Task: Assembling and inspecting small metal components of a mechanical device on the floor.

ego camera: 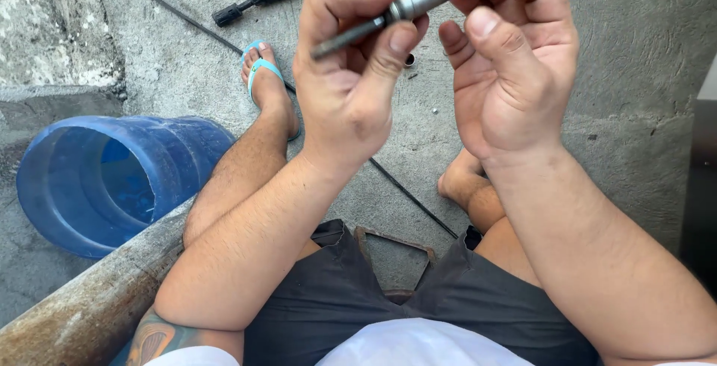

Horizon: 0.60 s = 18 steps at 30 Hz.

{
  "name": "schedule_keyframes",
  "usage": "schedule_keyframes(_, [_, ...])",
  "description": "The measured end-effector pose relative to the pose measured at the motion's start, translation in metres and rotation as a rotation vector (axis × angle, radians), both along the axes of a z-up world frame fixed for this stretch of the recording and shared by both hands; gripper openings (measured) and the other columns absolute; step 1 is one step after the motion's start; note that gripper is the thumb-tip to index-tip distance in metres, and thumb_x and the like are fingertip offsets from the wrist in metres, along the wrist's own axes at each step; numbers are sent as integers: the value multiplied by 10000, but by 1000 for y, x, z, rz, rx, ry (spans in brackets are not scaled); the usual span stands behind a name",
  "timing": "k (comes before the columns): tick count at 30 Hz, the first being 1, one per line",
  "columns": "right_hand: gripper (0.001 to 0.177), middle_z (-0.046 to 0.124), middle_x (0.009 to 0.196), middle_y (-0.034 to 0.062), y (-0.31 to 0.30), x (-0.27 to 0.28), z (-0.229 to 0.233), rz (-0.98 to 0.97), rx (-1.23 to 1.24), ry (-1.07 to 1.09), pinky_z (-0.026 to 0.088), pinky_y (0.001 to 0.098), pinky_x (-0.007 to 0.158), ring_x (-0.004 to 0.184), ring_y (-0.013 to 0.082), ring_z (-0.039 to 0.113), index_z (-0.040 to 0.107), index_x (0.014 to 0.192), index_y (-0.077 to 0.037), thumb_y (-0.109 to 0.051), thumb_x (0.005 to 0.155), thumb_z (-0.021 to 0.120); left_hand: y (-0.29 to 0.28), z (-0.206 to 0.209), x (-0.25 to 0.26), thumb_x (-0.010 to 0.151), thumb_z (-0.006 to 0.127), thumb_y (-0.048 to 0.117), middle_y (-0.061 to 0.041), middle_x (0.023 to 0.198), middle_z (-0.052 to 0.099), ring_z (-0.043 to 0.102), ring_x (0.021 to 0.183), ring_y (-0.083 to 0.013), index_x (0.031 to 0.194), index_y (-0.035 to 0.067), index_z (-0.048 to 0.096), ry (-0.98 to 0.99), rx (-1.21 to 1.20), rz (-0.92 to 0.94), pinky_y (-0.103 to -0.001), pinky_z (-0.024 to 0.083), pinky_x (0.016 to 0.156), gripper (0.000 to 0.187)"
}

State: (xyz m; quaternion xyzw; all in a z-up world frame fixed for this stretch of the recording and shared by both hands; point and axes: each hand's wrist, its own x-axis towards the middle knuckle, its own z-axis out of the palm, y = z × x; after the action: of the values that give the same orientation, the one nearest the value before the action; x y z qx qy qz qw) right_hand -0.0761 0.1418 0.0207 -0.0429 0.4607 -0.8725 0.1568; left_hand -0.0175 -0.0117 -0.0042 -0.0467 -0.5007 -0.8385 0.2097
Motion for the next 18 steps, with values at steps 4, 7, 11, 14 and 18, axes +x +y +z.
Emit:
schedule_keyframes(4, [179,655,1175,49,-3,-4,-4,26,33,-16,545,277,879,1094,140,673,556,1220,-87,8,1102,651,-1,-8,-2,1205,648,-46,-151,1299,632,627,1211,-172,1274,6,525,-46,140,-14,-292,551,1075,151])
schedule_keyframes(7, [193,654,1163,67,-9,-4,-1,-27,89,-15,561,264,849,1038,154,663,527,1216,-98,26,1134,651,6,-14,-4,1200,650,-54,-132,1310,636,619,1213,-161,1279,-3,539,-33,124,-3,-284,545,1072,146])
schedule_keyframes(11, [170,656,1132,72,-19,2,-8,-69,184,36,623,287,883,1032,159,688,547,1200,-76,49,1125,635,7,-8,-3,1182,666,-25,-97,1319,666,627,1227,-117,1277,32,540,-12,-46,104,-234,529,1088,168])
schedule_keyframes(14, [119,659,1123,78,-24,3,-9,-96,194,51,652,316,929,1046,166,700,579,1166,-40,56,1112,624,10,-7,-4,1156,688,-22,-110,1293,701,647,1154,-117,1269,19,561,-90,-138,165,-230,547,1029,175])
schedule_keyframes(18, [87,673,1138,89,-24,4,-10,-140,192,72,659,342,932,1072,185,715,599,1172,-18,41,1116,628,9,9,-3,1102,723,14,-52,1188,724,732,1091,-96,1242,40,584,-174,-360,259,-209,621,979,199])
